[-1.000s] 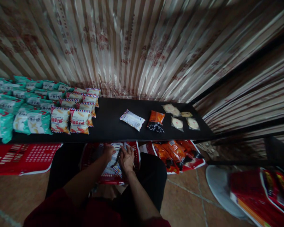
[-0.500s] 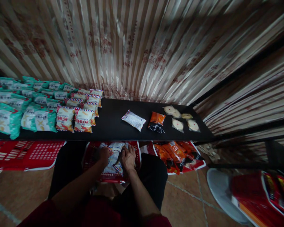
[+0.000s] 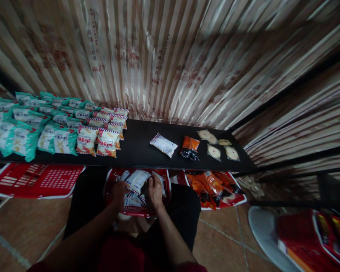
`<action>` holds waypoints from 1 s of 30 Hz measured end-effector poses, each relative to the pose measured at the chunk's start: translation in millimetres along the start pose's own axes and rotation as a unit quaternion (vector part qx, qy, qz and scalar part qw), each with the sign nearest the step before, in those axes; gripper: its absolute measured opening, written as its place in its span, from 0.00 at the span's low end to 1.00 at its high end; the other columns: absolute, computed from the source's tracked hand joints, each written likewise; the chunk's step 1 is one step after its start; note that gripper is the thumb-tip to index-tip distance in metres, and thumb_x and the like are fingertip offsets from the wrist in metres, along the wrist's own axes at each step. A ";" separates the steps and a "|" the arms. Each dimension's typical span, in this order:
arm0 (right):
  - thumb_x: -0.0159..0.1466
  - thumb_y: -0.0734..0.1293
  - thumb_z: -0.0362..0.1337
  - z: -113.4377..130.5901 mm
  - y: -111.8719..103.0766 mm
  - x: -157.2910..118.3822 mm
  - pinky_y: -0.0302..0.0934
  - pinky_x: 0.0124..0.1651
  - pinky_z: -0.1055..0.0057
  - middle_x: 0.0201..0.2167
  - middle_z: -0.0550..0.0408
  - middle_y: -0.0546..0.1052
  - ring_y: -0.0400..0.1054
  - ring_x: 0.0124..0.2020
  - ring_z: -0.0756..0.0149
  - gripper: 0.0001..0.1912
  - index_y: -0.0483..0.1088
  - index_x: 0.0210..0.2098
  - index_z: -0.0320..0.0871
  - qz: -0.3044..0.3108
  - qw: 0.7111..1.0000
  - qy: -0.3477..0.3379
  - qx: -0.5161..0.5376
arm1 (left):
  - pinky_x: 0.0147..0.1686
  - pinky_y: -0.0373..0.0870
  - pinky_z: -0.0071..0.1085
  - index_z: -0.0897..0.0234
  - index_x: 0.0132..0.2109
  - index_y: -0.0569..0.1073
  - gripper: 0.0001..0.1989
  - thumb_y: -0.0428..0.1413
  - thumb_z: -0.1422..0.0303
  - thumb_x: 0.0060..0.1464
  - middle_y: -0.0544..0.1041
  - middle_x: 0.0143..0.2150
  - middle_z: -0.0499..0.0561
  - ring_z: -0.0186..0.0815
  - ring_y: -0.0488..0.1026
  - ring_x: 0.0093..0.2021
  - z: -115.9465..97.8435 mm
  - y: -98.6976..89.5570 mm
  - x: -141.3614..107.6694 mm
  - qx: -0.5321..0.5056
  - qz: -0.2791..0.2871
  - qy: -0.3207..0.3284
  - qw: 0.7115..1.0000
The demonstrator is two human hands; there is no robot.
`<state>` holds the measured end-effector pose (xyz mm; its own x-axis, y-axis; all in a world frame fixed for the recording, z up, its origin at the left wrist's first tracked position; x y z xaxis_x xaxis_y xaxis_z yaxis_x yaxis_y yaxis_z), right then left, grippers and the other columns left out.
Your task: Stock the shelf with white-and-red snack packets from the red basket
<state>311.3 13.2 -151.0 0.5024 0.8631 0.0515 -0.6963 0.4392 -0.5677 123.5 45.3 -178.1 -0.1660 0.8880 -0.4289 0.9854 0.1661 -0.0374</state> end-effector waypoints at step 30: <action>0.47 0.71 0.50 33.3 1.4 -44.9 0.65 0.30 0.70 0.26 0.55 0.76 0.70 0.27 0.65 0.22 0.67 0.33 0.41 -0.055 0.906 0.239 0.345 | 0.58 0.57 0.47 0.63 0.42 0.73 0.12 0.47 0.70 0.54 0.66 0.58 0.57 0.45 0.59 0.60 -54.1 -20.7 -71.9 0.281 0.082 0.441 0.848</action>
<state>270.7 -16.6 -126.8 0.6381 0.6705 -0.3784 -0.7005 0.7096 0.0760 113.0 1.2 -97.7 0.2550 0.8960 0.3635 0.8192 -0.0005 -0.5735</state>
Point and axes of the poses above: each hand's wrist, its own x-axis towards the middle knuckle, its own y-axis out of the palm, z = x × y, the point moved 3 cm from there along x, towards the middle knuckle
